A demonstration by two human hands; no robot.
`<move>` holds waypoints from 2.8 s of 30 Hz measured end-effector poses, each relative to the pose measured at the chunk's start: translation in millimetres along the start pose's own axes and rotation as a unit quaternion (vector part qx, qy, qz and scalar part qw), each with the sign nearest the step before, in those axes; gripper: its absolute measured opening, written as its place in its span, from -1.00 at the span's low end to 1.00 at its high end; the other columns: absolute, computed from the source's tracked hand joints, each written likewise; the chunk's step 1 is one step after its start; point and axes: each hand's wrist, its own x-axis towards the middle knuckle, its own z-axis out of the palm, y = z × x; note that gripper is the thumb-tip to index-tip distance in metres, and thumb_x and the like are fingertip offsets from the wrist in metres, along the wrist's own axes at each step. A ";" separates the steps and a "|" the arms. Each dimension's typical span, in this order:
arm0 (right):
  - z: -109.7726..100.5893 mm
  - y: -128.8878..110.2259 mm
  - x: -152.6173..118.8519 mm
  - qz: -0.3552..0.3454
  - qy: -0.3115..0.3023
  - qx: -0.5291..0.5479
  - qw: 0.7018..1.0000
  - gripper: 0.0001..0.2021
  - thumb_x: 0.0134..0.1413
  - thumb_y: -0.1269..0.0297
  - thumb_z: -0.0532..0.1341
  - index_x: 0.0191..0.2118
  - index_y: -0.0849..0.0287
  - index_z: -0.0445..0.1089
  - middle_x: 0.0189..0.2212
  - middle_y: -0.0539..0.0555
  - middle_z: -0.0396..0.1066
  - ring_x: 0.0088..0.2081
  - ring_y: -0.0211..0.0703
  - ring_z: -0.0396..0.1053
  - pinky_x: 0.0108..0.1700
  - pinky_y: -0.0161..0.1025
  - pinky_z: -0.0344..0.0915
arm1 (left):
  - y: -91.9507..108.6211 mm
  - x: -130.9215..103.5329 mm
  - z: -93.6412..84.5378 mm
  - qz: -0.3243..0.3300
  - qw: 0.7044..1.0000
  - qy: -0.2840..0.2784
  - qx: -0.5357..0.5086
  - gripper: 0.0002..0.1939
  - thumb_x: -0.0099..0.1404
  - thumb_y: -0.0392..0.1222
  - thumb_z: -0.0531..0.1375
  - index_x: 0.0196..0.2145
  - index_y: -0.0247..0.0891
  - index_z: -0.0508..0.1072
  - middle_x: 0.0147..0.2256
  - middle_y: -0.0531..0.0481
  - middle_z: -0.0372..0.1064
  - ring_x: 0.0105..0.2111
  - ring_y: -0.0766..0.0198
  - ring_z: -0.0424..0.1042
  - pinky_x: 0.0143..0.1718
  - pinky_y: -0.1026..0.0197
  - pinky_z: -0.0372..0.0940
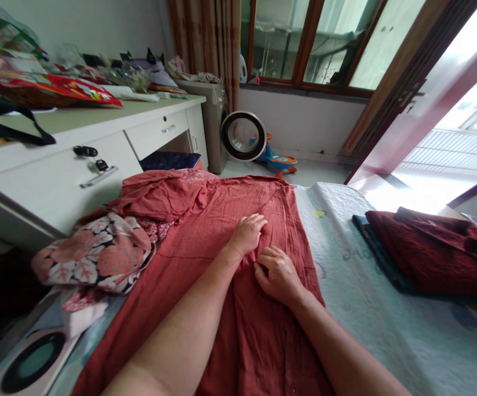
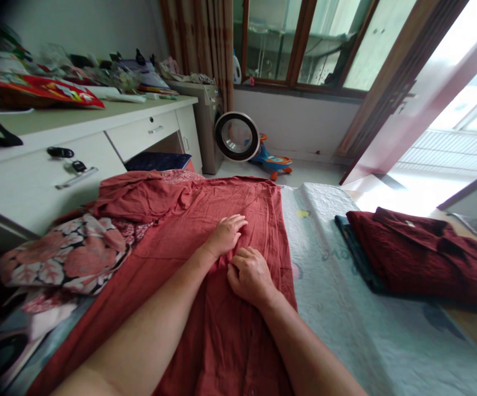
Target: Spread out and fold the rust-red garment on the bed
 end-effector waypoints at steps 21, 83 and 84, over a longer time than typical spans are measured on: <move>1.0 2.9 1.1 0.064 -0.010 0.002 0.998 -0.80 0.16 0.51 0.12 -0.23 0.17 0.48 -0.22 0.12 0.47 -0.13 -0.07 0.33 0.02 -0.12 0.28 | -6.2 2.5 7.4 -0.021 0.993 -0.017 -0.115 -0.57 0.29 -0.50 -0.01 0.03 -0.32 0.45 0.09 -0.11 0.42 0.10 0.27 0.37 0.23 0.19 0.19; 0.8 4.4 0.1 0.061 0.016 0.010 0.998 -0.82 0.13 0.49 0.14 -0.28 0.16 0.48 -0.28 0.11 0.50 -0.19 -0.09 0.35 -0.05 -0.15 0.30 | -4.0 2.0 4.1 -0.037 0.992 -0.026 -0.119 -0.57 0.28 -0.49 0.05 0.05 -0.29 0.44 0.09 -0.09 0.42 0.09 0.26 0.38 0.24 0.18 0.18; 0.5 4.1 0.2 0.060 0.015 0.010 0.998 -0.82 0.13 0.49 0.14 -0.30 0.16 0.48 -0.30 0.10 0.49 -0.21 -0.10 0.35 -0.06 -0.16 0.30 | -3.4 2.0 3.4 -0.038 0.992 -0.027 -0.119 -0.58 0.29 -0.48 0.05 0.05 -0.30 0.44 0.09 -0.10 0.42 0.10 0.25 0.38 0.24 0.18 0.18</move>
